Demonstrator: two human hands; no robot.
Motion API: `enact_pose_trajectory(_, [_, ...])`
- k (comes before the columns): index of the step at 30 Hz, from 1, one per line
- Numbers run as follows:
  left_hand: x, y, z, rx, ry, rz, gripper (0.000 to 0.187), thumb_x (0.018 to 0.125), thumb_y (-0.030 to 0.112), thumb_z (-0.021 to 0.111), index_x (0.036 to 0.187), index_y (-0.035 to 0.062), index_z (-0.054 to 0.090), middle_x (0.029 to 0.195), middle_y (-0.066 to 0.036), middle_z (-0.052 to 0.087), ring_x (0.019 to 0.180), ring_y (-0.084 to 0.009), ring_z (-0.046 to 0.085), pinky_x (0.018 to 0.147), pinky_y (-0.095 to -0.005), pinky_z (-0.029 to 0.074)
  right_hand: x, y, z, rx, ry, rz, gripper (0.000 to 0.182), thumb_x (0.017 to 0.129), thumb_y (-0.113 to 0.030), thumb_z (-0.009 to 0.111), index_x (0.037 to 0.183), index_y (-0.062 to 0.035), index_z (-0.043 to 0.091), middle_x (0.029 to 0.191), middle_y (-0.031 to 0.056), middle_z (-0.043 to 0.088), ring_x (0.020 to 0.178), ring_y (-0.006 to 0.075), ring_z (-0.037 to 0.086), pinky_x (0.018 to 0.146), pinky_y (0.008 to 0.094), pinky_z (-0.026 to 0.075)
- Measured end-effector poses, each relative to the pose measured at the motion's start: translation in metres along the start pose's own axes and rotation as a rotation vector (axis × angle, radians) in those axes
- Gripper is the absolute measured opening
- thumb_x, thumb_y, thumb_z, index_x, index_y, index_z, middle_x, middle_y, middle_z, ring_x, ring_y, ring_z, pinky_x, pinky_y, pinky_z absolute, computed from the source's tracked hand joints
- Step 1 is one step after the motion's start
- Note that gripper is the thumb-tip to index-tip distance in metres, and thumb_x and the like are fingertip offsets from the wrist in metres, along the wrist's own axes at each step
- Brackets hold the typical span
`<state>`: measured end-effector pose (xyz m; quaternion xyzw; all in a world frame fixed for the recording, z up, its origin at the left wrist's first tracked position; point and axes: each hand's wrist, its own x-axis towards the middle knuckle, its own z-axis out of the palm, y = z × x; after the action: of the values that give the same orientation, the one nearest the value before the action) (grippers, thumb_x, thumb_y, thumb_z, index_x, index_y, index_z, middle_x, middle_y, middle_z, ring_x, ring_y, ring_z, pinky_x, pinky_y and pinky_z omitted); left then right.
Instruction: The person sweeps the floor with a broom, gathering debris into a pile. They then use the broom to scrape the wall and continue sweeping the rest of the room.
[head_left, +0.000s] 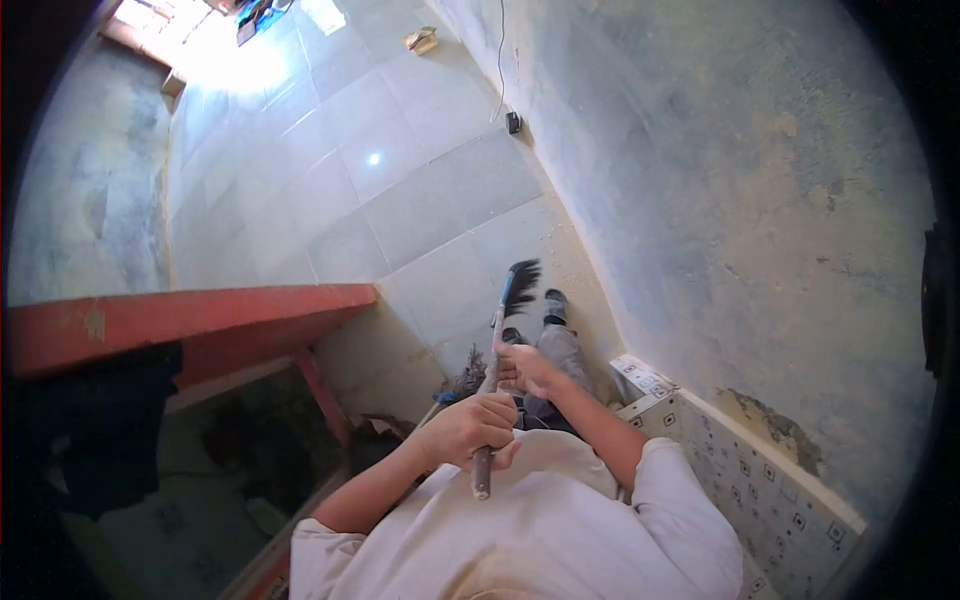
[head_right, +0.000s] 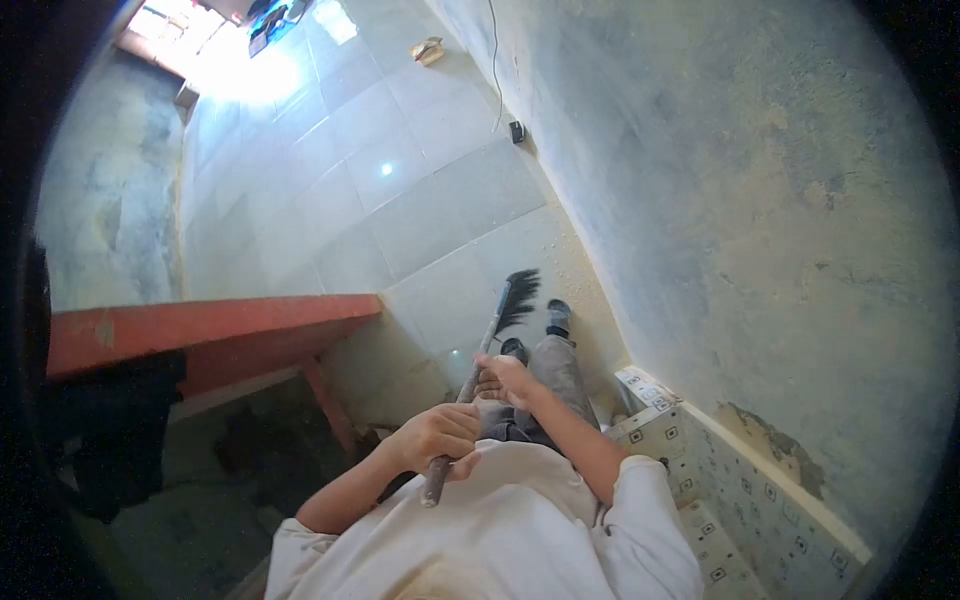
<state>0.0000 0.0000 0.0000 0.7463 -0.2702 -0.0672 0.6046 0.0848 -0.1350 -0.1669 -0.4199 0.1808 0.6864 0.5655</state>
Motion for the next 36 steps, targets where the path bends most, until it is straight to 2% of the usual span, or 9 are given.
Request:
enact_pose_trajectory(2, [0.012, -0.021, -0.004, 0.040, -0.041, 0.039, 0.037, 0.077, 0.017, 0.062, 0.049, 0.0070, 0.040, 0.053, -0.004, 0.042, 0.058, -0.0245, 0.046, 0.069, -0.0371, 0.039, 0.022, -0.008, -0.005, 0.166, -0.012, -0.140, 0.024, 0.088, -0.027, 0.055, 0.086, -0.0039, 0.053, 0.075, 0.0065, 0.057, 0.067, 0.0192, 0.059, 0.061, 0.0321, 0.050])
enact_pose_trajectory(11, [0.107, -0.055, -0.067, 0.507, -0.356, 0.095, 0.015, 0.065, 0.015, 0.061, 0.077, 0.0068, 0.062, 0.094, -0.009, 0.054, 0.092, -0.0222, 0.052, 0.083, -0.0351, 0.043, 0.069, -0.081, -0.037, 0.234, 0.032, -0.277, 0.008, 0.085, -0.012, 0.049, 0.082, -0.0046, 0.051, 0.069, 0.0066, 0.054, 0.053, 0.0162, 0.053, 0.045, 0.0288, 0.044])
enact_pose_trajectory(17, [0.129, -0.076, -0.171, 0.572, -0.384, 0.016, 0.034, 0.072, 0.013, 0.057, 0.106, 0.0092, 0.058, 0.103, -0.012, 0.056, 0.094, -0.0275, 0.055, 0.083, -0.0390, 0.044, 0.066, -0.029, -0.181, -0.579, 0.534, 0.105, 0.025, 0.087, -0.016, 0.046, 0.102, 0.0027, 0.053, 0.085, 0.0155, 0.060, 0.062, 0.0226, 0.061, 0.049, 0.0345, 0.050])
enact_pose_trajectory(19, [0.124, -0.086, -0.215, 0.572, -0.356, -0.175, 0.034, 0.074, 0.010, 0.057, 0.108, 0.0115, 0.059, 0.103, -0.012, 0.058, 0.095, -0.0290, 0.057, 0.084, -0.0379, 0.045, 0.046, 0.031, -0.185, -1.214, 0.991, 0.109, 0.030, 0.082, -0.018, 0.051, 0.100, 0.0049, 0.054, 0.086, 0.0189, 0.061, 0.058, 0.0249, 0.062, 0.049, 0.0383, 0.050])
enact_pose_trajectory(23, [0.106, -0.100, -0.282, 0.595, -0.196, -0.350, 0.031, 0.077, 0.005, 0.059, 0.108, 0.0079, 0.059, 0.102, -0.010, 0.060, 0.090, -0.0262, 0.059, 0.079, -0.0377, 0.047, 0.021, 0.119, -0.165, -0.659, 1.198, 0.080, 0.030, 0.078, -0.019, 0.054, 0.094, 0.0060, 0.056, 0.092, 0.0235, 0.062, 0.066, 0.0301, 0.064, 0.060, 0.0406, 0.052])
enact_pose_trajectory(25, [0.106, -0.109, -0.300, 0.512, -0.243, -0.392, 0.031, 0.077, 0.003, 0.059, 0.108, 0.0067, 0.058, 0.101, -0.010, 0.060, 0.089, -0.0262, 0.060, 0.078, -0.0374, 0.048, 0.017, 0.148, -0.134, -0.066, 1.079, 0.218, 0.034, 0.076, -0.021, 0.055, 0.097, 0.0050, 0.057, 0.100, 0.0266, 0.060, 0.091, 0.0366, 0.062, 0.078, 0.0424, 0.048])
enact_pose_trajectory(27, [0.119, -0.115, -0.321, 0.448, -0.301, -0.446, 0.031, 0.077, 0.000, 0.059, 0.108, 0.0055, 0.058, 0.100, -0.011, 0.060, 0.088, -0.0263, 0.060, 0.077, -0.0371, 0.048, 0.037, 0.177, -0.090, -0.161, 1.077, 0.140, 0.035, 0.075, -0.020, 0.055, 0.100, 0.0046, 0.056, 0.096, 0.0254, 0.062, 0.091, 0.0353, 0.062, 0.078, 0.0411, 0.049])
enact_pose_trajectory(31, [0.177, -0.123, -0.354, 0.480, -0.510, -0.184, 0.029, 0.076, -0.003, 0.058, 0.103, 0.0055, 0.060, 0.100, -0.011, 0.061, 0.090, -0.0267, 0.060, 0.078, -0.0359, 0.048, 0.180, 0.257, -0.034, -0.317, 1.540, 0.193, 0.032, 0.076, -0.016, 0.052, 0.099, 0.0052, 0.057, 0.079, 0.0216, 0.063, 0.063, 0.0307, 0.065, 0.057, 0.0401, 0.052])
enact_pose_trajectory(36, [0.276, -0.113, -0.385, 0.556, -0.576, 0.275, 0.034, 0.073, -0.007, 0.058, 0.103, 0.0080, 0.062, 0.103, -0.010, 0.058, 0.097, -0.0284, 0.057, 0.083, -0.0379, 0.046, 0.226, 0.172, 0.106, 0.654, 1.545, 0.097, 0.024, 0.078, -0.008, 0.050, 0.099, -0.0011, 0.058, 0.069, 0.0152, 0.058, 0.056, 0.0235, 0.060, 0.046, 0.0367, 0.048])
